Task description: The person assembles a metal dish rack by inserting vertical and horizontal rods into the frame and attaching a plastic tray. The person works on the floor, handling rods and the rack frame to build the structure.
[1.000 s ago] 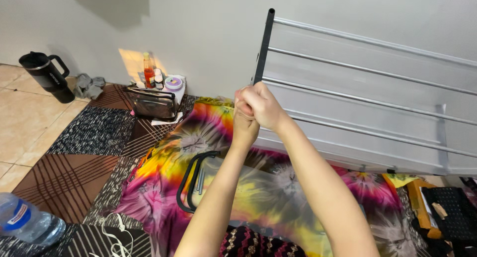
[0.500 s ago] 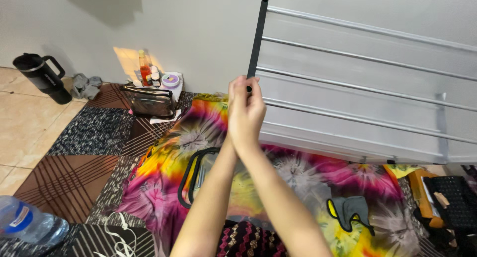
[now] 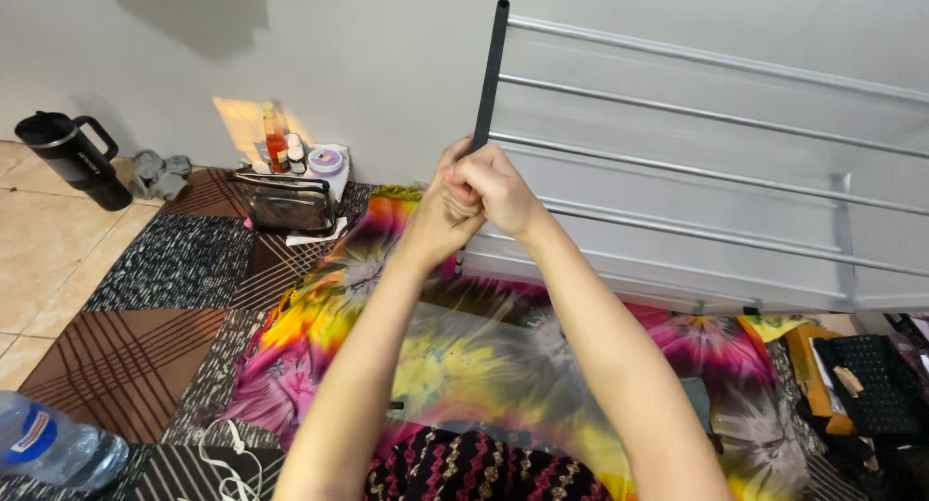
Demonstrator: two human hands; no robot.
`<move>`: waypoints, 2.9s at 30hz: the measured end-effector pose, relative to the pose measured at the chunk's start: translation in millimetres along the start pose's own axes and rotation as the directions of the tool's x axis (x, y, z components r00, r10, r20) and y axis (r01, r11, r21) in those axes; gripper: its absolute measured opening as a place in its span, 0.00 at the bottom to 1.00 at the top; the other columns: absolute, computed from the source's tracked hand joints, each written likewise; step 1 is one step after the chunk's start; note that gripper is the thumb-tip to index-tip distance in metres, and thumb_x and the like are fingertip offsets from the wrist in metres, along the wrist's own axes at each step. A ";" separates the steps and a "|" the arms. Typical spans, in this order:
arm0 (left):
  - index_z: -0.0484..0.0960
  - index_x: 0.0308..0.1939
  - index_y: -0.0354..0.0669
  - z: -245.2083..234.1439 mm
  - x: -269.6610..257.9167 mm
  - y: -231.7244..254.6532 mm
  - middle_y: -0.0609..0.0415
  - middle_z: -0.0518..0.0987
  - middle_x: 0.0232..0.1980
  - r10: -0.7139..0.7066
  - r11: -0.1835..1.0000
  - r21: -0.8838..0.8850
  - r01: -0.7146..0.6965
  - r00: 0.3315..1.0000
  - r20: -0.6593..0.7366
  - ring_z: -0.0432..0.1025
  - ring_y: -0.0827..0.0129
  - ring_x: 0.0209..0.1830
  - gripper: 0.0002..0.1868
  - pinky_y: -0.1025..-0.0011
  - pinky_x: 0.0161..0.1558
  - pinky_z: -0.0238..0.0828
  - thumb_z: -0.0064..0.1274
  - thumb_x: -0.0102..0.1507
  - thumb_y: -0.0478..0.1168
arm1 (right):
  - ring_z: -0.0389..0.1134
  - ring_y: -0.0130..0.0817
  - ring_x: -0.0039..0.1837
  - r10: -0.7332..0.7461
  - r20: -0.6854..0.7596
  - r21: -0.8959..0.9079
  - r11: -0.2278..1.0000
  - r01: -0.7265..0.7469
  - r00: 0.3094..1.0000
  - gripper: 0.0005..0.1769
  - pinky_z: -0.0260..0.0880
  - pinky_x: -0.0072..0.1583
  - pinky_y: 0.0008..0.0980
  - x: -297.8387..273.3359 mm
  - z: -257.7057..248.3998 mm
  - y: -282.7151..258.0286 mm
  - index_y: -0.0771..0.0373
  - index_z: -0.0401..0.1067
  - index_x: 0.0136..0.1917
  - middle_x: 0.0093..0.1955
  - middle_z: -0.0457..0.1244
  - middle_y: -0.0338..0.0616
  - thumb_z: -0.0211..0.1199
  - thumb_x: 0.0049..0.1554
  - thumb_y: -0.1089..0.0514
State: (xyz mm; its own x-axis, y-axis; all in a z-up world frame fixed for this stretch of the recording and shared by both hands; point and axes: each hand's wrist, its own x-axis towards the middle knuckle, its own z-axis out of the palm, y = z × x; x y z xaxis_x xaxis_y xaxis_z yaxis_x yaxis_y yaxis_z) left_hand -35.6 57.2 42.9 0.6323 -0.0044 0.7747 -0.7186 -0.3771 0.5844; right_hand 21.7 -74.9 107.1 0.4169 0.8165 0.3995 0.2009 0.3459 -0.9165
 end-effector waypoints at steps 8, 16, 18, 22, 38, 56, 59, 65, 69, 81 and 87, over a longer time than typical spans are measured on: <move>0.77 0.67 0.46 -37.1 7.5 4.8 0.45 0.56 0.84 0.053 0.992 0.105 -0.063 0.994 0.101 0.51 0.46 0.84 0.27 0.53 0.81 0.44 0.33 0.72 0.55 | 0.59 0.28 0.42 -0.243 -0.192 -0.386 0.910 0.154 0.951 0.15 0.60 0.45 0.29 3.3 11.5 -22.0 0.64 0.65 0.44 0.38 0.59 0.37 0.59 0.66 0.51; 0.80 0.65 0.47 -30.5 13.3 33.9 0.43 0.59 0.82 0.140 0.983 0.114 -0.145 0.989 0.053 0.55 0.48 0.83 0.38 0.53 0.79 0.50 0.34 0.71 0.71 | 0.67 0.45 0.51 -0.589 -0.082 -0.981 -0.092 -0.168 0.804 0.13 0.65 0.55 0.47 -59.4 -10.8 -28.3 0.62 0.71 0.43 0.45 0.63 0.43 0.61 0.65 0.52; 0.78 0.65 0.42 -31.0 20.9 47.2 0.43 0.63 0.80 0.179 0.977 0.114 -0.182 0.983 0.043 0.57 0.49 0.82 0.39 0.52 0.79 0.51 0.41 0.68 0.70 | 0.68 0.51 0.49 -0.548 -0.198 -0.960 -0.060 -0.274 0.813 0.19 0.67 0.52 0.49 -77.4 -23.2 -34.9 0.64 0.74 0.42 0.45 0.65 0.48 0.58 0.67 0.48; 0.77 0.59 0.34 -23.2 50.9 64.2 0.44 0.76 0.62 0.149 0.958 -0.265 -0.114 0.982 0.116 0.68 0.56 0.68 0.34 0.59 0.72 0.61 0.50 0.69 0.65 | 0.70 0.60 0.44 -0.255 -0.527 -0.827 -0.063 -0.558 0.811 0.34 0.69 0.47 0.55 -112.8 -60.2 -61.2 0.62 0.80 0.38 0.40 0.69 0.56 0.48 0.68 0.36; 0.56 0.11 0.43 19.3 69.3 30.8 0.63 0.54 0.13 -0.354 0.804 -0.549 0.227 0.926 -0.136 0.48 0.77 0.12 0.37 0.72 0.19 0.39 0.27 0.76 0.50 | 0.66 0.60 0.29 -0.386 -0.438 -0.802 -0.239 -0.547 0.812 0.33 0.67 0.38 0.55 -119.3 -91.7 -26.3 0.64 0.75 0.24 0.23 0.61 0.59 0.51 0.66 0.47; 0.50 0.13 0.49 -10.8 69.3 32.9 0.62 0.50 0.13 -0.221 0.758 -0.484 0.437 0.871 0.439 0.44 0.74 0.13 0.35 0.70 0.18 0.39 0.32 0.73 0.56 | 0.67 0.61 0.32 -0.353 -0.466 -0.805 -0.212 -0.554 0.811 0.31 0.69 0.40 0.55 -122.0 -92.0 -30.9 0.64 0.76 0.26 0.26 0.63 0.61 0.52 0.62 0.45; 0.49 0.14 0.48 7.3 62.1 23.0 0.62 0.49 0.14 -0.274 0.733 -0.603 0.314 0.948 0.160 0.43 0.76 0.14 0.31 0.71 0.19 0.37 0.30 0.73 0.50 | 0.67 0.61 0.31 -0.359 -0.475 -0.799 -0.206 -0.565 0.803 0.31 0.69 0.39 0.55 -121.0 -88.4 -28.6 0.63 0.76 0.25 0.25 0.63 0.60 0.52 0.62 0.45; 0.52 0.18 0.49 28.2 58.9 16.1 0.61 0.54 0.16 -0.411 0.733 -0.662 0.155 0.877 -0.250 0.46 0.76 0.15 0.26 0.71 0.19 0.38 0.32 0.72 0.48 | 0.66 0.61 0.31 -0.360 -0.481 -0.795 -0.204 -0.571 0.799 0.31 0.68 0.38 0.55 -117.7 -87.3 -26.8 0.62 0.76 0.25 0.24 0.62 0.60 0.51 0.62 0.45; 0.67 0.21 0.44 8.2 53.2 33.5 0.60 0.65 0.19 -0.299 0.802 -0.568 0.184 0.947 -0.114 0.60 0.74 0.19 0.32 0.75 0.26 0.53 0.24 0.74 0.56 | 0.66 0.61 0.32 -0.349 -0.491 -0.801 -0.179 -0.571 0.798 0.31 0.68 0.40 0.55 -117.7 -91.3 -29.4 0.63 0.76 0.25 0.25 0.62 0.59 0.51 0.62 0.45; 0.78 0.51 0.33 -32.1 37.1 39.2 0.53 0.80 0.43 -0.081 0.897 -0.405 0.174 0.968 0.236 0.75 0.70 0.48 0.21 0.70 0.58 0.70 0.41 0.76 0.50 | 0.66 0.60 0.30 -0.374 -0.489 -0.791 -0.191 -0.581 0.788 0.31 0.67 0.38 0.54 -112.5 -91.8 -30.6 0.65 0.75 0.25 0.24 0.62 0.59 0.52 0.62 0.45; 0.77 0.49 0.34 -11.4 28.0 30.6 0.54 0.79 0.39 -0.096 0.919 -0.383 0.092 0.995 0.009 0.75 0.71 0.43 0.19 0.72 0.52 0.71 0.42 0.77 0.48 | 0.65 0.60 0.30 -0.370 -0.498 -0.787 -0.187 -0.587 0.785 0.31 0.67 0.38 0.54 -111.0 -90.9 -31.4 0.64 0.75 0.24 0.23 0.62 0.59 0.52 0.62 0.45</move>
State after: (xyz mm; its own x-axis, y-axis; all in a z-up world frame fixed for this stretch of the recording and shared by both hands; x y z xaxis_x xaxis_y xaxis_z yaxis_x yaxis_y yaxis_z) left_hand -43.2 56.1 85.2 0.7010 0.0238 0.7128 -0.7131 0.0081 0.7010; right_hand 49.7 -218.4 93.3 0.6939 0.2826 0.6623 0.4155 -0.9083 -0.0477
